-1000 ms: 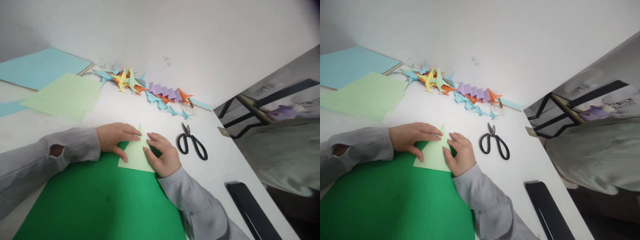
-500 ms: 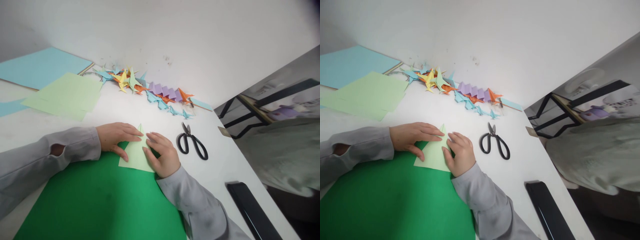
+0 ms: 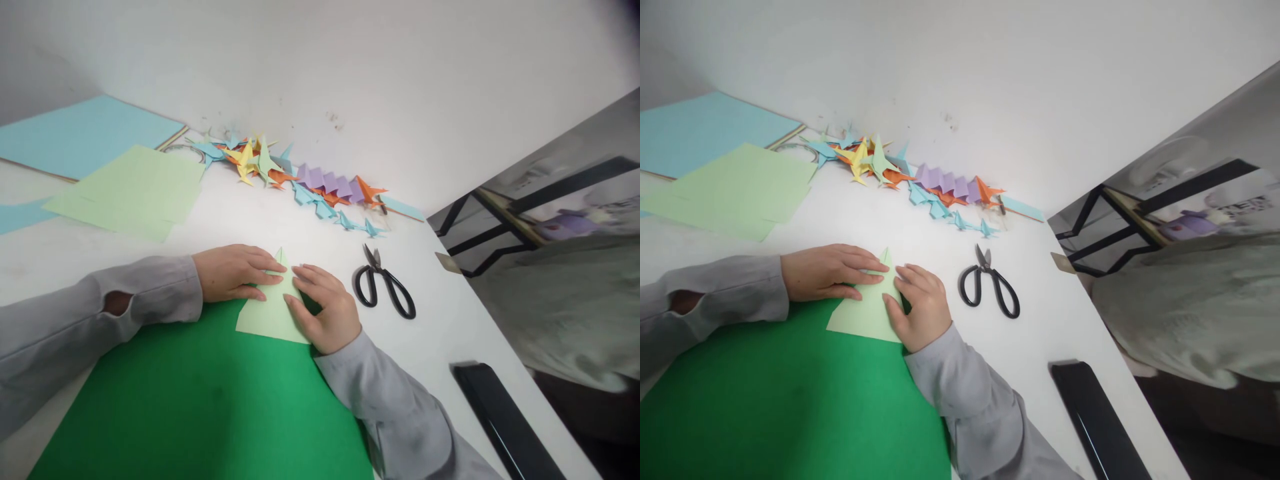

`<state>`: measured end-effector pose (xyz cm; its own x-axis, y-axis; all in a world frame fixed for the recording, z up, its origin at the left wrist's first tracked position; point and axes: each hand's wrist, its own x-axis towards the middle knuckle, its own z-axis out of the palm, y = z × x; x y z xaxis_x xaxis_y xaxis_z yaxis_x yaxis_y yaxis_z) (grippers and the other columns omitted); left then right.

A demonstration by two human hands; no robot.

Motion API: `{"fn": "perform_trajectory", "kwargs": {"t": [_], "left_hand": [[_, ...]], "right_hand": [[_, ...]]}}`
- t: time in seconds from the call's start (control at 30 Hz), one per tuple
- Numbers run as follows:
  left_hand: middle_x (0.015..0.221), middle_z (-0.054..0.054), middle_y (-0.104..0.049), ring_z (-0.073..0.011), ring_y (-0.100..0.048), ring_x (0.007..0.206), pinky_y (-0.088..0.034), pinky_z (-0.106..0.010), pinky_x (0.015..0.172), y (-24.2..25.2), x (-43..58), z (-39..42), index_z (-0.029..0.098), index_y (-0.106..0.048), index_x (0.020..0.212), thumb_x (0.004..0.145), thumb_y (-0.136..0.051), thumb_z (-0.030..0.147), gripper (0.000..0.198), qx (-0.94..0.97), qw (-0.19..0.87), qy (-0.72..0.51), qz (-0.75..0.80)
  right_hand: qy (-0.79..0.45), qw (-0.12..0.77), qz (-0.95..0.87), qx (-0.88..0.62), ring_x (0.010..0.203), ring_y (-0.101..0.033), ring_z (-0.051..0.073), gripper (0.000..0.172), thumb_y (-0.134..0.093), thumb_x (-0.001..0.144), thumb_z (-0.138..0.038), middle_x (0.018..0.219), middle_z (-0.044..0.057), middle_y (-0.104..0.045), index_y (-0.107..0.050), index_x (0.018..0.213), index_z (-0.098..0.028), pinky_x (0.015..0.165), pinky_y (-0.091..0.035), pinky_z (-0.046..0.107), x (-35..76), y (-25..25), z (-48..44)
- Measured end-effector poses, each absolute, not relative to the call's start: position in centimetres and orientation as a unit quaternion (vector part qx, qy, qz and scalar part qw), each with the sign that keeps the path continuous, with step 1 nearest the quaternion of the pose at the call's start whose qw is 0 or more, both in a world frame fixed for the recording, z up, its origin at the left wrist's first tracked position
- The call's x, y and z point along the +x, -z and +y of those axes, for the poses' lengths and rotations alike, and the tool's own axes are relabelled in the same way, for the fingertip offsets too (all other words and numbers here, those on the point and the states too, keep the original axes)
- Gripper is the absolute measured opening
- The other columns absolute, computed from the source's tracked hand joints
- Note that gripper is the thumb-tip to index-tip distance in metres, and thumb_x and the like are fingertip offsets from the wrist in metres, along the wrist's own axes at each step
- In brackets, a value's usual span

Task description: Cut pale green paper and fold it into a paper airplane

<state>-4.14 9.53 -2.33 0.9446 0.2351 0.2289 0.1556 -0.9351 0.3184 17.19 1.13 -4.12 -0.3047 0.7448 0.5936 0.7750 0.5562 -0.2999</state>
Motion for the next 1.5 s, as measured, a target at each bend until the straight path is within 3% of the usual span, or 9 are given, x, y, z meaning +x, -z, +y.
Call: {"fn": "perform_trajectory", "kwargs": {"t": [0.53, 1.0, 1.2, 1.5], "left_hand": [[0.131, -0.018, -0.051, -0.0299, -0.052, 0.114, -0.041, -0.043, 0.095, 2.63, -4.22, 9.48, 0.01, -0.058, 0.119, 0.088, -0.047, 0.039, 0.044, 0.977, 0.125, -0.145, 0.099], [0.132, -0.015, -0.051, -0.028, -0.052, 0.114, -0.04, -0.043, 0.096, 2.51, -4.09, 9.45, 0.015, -0.059, 0.119, 0.086, -0.052, 0.037, 0.04, 0.977, 0.124, -0.133, 0.115], [0.128, -0.016, -0.055, -0.0279, -0.052, 0.113, -0.041, -0.043, 0.096, 2.26, -4.0, 9.3, 0.013, -0.059, 0.118, 0.086, -0.052, 0.035, 0.039, 0.979, 0.112, -0.126, 0.113], [0.126, -0.016, -0.056, -0.0281, -0.052, 0.113, -0.041, -0.044, 0.096, 2.17, -3.86, 9.34, 0.015, -0.06, 0.116, 0.085, -0.054, 0.035, 0.038, 0.981, 0.097, -0.123, 0.111]], "right_hand": [[0.037, 0.366, -0.808, -0.46, 0.098, -0.064, 0.026, 0.016, -0.059, 0.081, -0.024, 0.097, 0.012, -0.071, -0.069, 0.087, -0.014, 0.085, -0.053, 0.043, 16.92, 4.18, 1.25], [0.052, 0.354, -0.81, -0.463, 0.099, -0.063, 0.026, 0.014, -0.057, 0.081, -0.025, 0.098, 0.01, -0.071, -0.068, 0.085, -0.016, 0.085, -0.052, 0.043, 16.88, 4.22, 1.2], [0.055, 0.307, -0.809, -0.499, 0.106, -0.057, 0.029, 0.031, -0.053, 0.083, -0.035, 0.111, 0.013, -0.065, -0.065, 0.103, -0.014, 0.09, -0.046, 0.046, 16.7, 4.2, 1.04], [0.064, 0.272, -0.818, -0.502, 0.106, -0.056, 0.028, 0.029, -0.048, 0.086, -0.036, 0.108, 0.013, -0.066, -0.067, 0.094, -0.016, 0.09, -0.044, 0.046, 16.36, 3.41, 1.09]]}}
